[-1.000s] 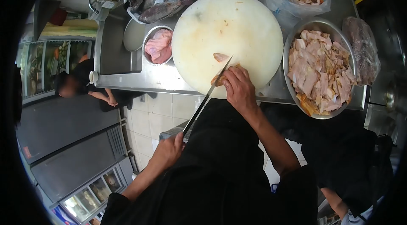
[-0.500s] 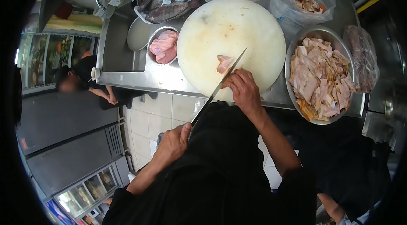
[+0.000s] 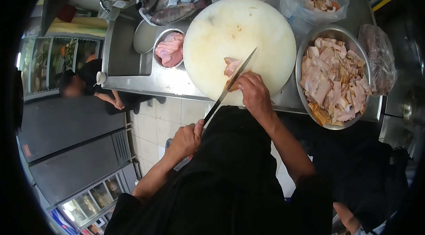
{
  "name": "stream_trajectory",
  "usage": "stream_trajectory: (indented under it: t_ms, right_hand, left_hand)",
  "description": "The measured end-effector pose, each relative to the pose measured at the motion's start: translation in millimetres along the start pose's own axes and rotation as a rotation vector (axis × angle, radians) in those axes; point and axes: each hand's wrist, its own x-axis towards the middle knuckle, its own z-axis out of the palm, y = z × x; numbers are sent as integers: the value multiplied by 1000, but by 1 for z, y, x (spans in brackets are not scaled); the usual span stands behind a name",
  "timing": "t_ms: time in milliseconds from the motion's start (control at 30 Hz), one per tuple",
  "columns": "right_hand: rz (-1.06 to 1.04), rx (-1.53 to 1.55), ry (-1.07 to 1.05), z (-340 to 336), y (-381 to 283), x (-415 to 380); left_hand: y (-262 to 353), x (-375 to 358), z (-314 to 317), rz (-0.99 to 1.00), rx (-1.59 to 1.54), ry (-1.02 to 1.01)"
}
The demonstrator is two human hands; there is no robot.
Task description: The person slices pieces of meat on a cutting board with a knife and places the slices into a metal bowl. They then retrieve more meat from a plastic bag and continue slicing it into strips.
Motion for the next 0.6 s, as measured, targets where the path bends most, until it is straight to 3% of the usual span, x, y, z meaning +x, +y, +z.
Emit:
stream_trajectory:
  t_ms: [167, 367, 567, 600]
  right_hand:
    - [0, -3, 47, 0, 4, -1]
    - [13, -15, 39, -1, 3, 2]
    - [22, 5, 40, -5, 0, 4]
    - [18, 17, 48, -4, 1, 5]
  left_hand:
    - [13, -7, -20, -96, -102, -28]
    - [14, -31, -19, -49, -46, -31]
    - [-1, -60, -28, -218, 82, -140]
    - [-1, -57, -23, -141, 96, -112]
